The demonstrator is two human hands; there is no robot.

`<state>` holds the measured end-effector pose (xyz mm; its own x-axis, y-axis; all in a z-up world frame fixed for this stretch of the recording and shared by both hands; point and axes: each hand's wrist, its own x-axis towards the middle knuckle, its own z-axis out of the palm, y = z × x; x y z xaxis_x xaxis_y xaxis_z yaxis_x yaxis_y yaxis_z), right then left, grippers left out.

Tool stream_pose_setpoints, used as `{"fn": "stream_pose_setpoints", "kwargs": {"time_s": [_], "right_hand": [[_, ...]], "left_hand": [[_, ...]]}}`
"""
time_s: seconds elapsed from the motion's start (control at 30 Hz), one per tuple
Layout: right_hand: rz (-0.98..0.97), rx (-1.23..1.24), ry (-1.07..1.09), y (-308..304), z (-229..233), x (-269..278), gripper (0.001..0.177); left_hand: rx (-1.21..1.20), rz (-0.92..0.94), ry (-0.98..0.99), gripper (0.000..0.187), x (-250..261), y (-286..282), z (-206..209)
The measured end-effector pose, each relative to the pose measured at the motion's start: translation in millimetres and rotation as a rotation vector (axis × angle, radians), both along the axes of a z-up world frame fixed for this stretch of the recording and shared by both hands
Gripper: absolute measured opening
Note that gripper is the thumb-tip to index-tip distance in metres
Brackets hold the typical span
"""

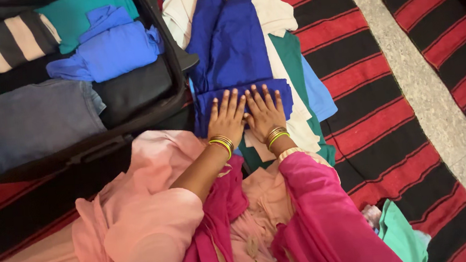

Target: The person folds various blue and green garments by hand and places them into a black suitcase on a rug.

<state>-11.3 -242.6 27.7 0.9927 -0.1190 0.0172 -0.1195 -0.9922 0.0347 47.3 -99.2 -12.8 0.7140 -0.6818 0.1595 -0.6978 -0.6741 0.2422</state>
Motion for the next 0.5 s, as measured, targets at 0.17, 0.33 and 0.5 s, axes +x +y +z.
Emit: {"fn": "stream_pose_setpoints", "kwargs": {"time_s": [0.17,0.33,0.5], "right_hand": [[-0.01,0.036,0.024,-1.4,-11.6,-1.5,0.071],[-0.015,0.036,0.038,-2.4,-18.6,2.6,0.069],[-0.027,0.041,0.078,-3.5,-22.2,5.8,0.067]], "left_hand": [[0.06,-0.025,0.011,0.068,-2.1,-3.6,-14.7],[0.034,-0.037,0.043,0.067,5.4,-0.3,-9.2],[0.039,-0.031,0.036,0.068,6.4,-0.5,-9.2]]}}
